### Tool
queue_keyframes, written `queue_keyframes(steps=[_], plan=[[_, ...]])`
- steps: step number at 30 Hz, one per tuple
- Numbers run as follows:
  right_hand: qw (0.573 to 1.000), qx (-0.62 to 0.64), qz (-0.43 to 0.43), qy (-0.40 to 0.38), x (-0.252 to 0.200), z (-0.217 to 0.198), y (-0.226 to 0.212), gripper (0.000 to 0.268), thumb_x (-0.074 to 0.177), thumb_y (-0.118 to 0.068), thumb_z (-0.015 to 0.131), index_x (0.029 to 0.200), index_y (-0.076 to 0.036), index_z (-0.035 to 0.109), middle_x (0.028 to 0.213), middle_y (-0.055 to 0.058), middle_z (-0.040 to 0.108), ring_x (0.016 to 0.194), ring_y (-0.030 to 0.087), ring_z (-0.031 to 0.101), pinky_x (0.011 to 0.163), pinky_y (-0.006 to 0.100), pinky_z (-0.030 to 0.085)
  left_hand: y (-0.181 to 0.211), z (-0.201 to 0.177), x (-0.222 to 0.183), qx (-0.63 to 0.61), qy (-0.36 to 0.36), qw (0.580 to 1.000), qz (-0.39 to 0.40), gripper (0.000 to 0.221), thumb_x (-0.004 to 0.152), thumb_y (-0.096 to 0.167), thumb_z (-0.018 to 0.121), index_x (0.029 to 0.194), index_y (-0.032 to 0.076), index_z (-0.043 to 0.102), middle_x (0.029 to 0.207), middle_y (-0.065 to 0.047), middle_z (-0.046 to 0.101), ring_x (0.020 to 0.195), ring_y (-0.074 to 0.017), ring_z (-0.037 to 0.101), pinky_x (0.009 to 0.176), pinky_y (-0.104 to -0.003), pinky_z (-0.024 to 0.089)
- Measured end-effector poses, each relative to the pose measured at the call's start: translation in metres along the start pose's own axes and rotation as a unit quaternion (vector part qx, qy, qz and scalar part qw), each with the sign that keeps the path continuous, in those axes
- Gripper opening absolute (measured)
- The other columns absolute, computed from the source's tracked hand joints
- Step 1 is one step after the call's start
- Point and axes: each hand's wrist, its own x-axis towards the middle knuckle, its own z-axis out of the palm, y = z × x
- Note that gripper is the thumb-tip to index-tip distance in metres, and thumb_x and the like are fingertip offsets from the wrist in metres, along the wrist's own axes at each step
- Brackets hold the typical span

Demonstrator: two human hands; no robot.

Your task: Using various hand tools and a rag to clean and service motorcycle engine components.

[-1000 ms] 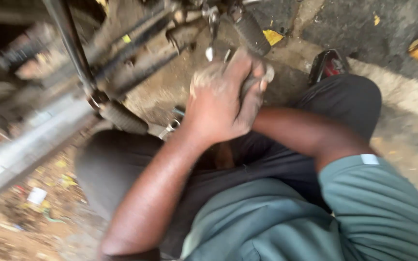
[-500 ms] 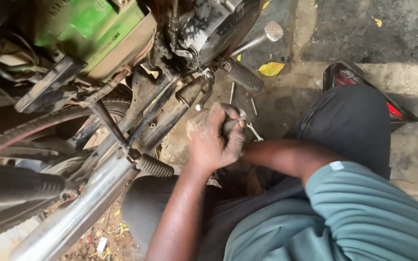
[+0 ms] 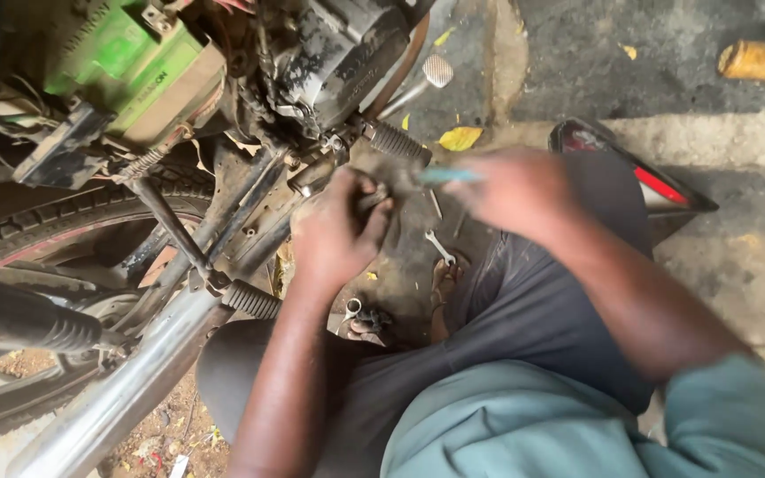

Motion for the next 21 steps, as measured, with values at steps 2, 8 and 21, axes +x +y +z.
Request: queue_keyframes(steps=[2, 8, 21], plan=[[0.974, 0.044, 0.079, 0.208, -0.035, -0.033, 0.008, 0.024, 0.097, -0.035, 0.076, 0.109, -0.014, 0.077, 0.065, 0.004, 0.065, 0.049, 0.016, 0.057, 0.046, 0.036, 0.044, 0.017, 0.004, 0.021, 0.185, -0.176, 0.964, -0.08, 0.039, 0.094, 0.027, 0.07, 0.126, 0.007, 0.059, 0.094, -0.01, 0.074, 0.074, -0.0205, 0.07, 0.056, -0.035, 0.057], [0.891, 0.155, -0.046, 0.425, -0.093, -0.029, 0.047, 0.009, 0.102, -0.004, 0.068, 0.097, 0.003, 0.073, 0.068, 0.007, 0.063, 0.051, 0.007, 0.05, 0.044, 0.025, 0.033, 0.018, 0.025, 0.063, 0.385, -0.349, 0.845, -0.127, 0.043, 0.106, 0.022, 0.052, 0.148, 0.022, 0.048, 0.109, -0.013, 0.072, 0.089, -0.0232, 0.072, 0.074, -0.037, 0.059], [0.93, 0.283, -0.072, 0.221, -0.054, 0.043, -0.065, 0.045, 0.1, -0.015, 0.066, 0.142, -0.003, 0.056, 0.099, 0.015, 0.07, 0.08, 0.026, 0.07, 0.07, 0.039, 0.056, 0.018, 0.012, 0.045, 0.336, -0.346, 0.838, -0.254, 0.047, 0.105, 0.05, 0.049, 0.13, 0.012, 0.062, 0.109, -0.013, 0.074, 0.097, -0.0253, 0.073, 0.087, -0.047, 0.059]])
